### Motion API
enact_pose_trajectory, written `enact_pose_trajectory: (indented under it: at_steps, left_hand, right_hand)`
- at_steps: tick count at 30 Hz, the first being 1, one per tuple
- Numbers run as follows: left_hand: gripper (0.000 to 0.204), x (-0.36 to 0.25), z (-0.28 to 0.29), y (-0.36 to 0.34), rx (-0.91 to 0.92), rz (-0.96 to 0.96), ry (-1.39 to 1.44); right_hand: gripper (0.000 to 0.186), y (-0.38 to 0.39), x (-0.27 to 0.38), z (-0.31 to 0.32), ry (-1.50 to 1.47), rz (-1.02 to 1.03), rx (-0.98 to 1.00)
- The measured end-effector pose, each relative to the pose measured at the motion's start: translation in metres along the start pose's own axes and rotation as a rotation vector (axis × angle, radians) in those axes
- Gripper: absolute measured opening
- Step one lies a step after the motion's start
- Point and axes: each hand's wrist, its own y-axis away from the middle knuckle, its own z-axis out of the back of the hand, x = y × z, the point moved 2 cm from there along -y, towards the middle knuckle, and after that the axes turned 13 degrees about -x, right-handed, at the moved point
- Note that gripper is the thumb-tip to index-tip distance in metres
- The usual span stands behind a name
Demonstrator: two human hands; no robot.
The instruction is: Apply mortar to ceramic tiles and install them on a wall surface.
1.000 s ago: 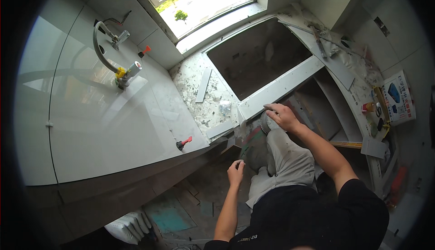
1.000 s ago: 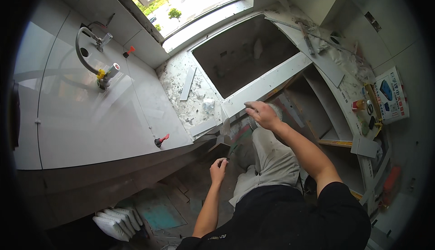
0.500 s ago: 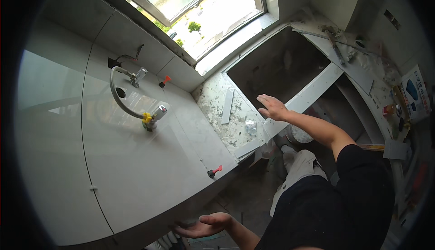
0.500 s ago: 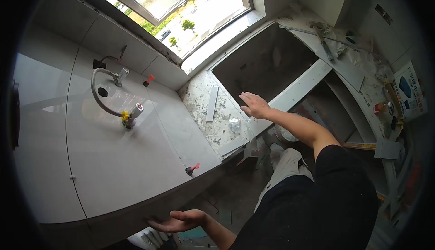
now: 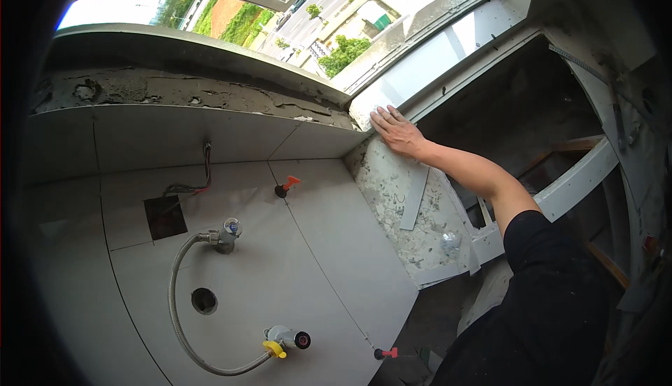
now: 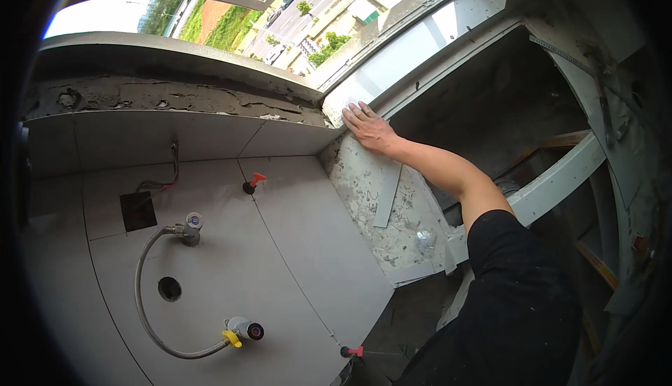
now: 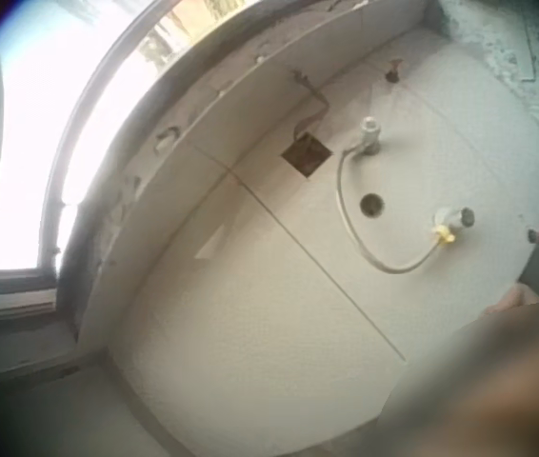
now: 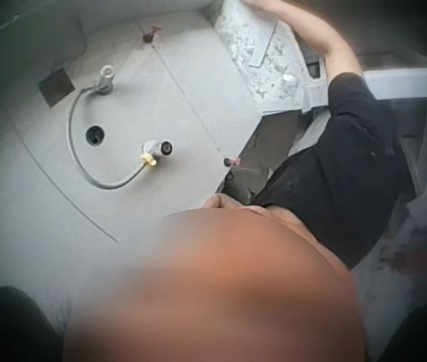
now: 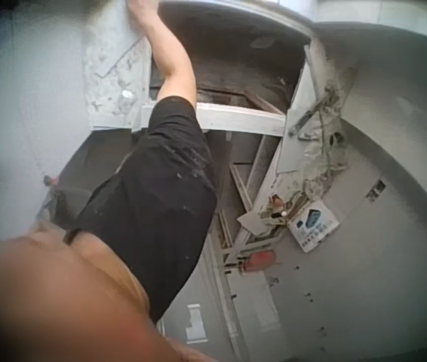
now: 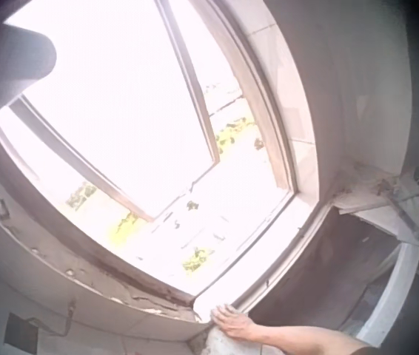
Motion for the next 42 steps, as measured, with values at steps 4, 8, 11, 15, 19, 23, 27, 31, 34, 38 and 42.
enact_pose_trajectory:
  at_steps: [4,8,11,15,19,23,27,31,34,38,42]
  left_hand:
    - [0.059,-0.003,0.01,-0.005,-0.056,-0.575,-0.425]
    - [0.056,-0.023,0.014,-0.01,-0.031,-0.876,-0.644]
    - [0.057,-0.039,0.011,-0.027,-0.025,-0.839,-0.647]
    - [0.057,-0.068,0.016,-0.041,0.01,-0.758,-0.637]
    - [0.057,-0.082,0.021,-0.062,0.013,-0.712,-0.663]
    - [0.057,-0.103,0.023,-0.068,0.024,-0.622,-0.672]
    - [0.057,-0.116,0.021,-0.074,0.025,-0.534,-0.672]
    - [0.057,-0.126,0.017,-0.078,0.017,-0.459,-0.678]
    - [0.057,-0.128,0.018,-0.086,0.02,-0.413,-0.67]
    - [0.057,-0.122,0.007,-0.094,0.011,-0.34,-0.642]
    - [0.058,-0.121,0.006,-0.099,0.01,-0.27,-0.628]
  right_hand:
    - [0.063,-0.031,-0.003,-0.026,-0.098,0.13,0.027]
    - [0.063,-0.042,-0.044,0.001,-0.24,0.035,0.068]
    - [0.063,-0.045,-0.038,-0.008,-0.196,0.077,0.075]
    - [0.069,-0.061,-0.039,-0.032,-0.118,0.391,0.043]
    - [0.084,-0.062,-0.046,-0.017,-0.249,0.13,0.148]
    - [0.085,-0.075,-0.052,-0.019,-0.212,0.196,0.151]
    - [0.082,-0.098,-0.053,-0.03,-0.426,0.333,0.186]
    - [0.07,-0.092,-0.062,-0.028,-0.273,0.17,0.126]
    - [0.064,-0.107,-0.044,-0.038,-0.319,0.254,0.148]
    - [0.061,-0.101,-0.047,-0.05,-0.362,0.238,0.118]
    - [0.055,-0.094,-0.05,-0.049,-0.307,0.265,0.098]
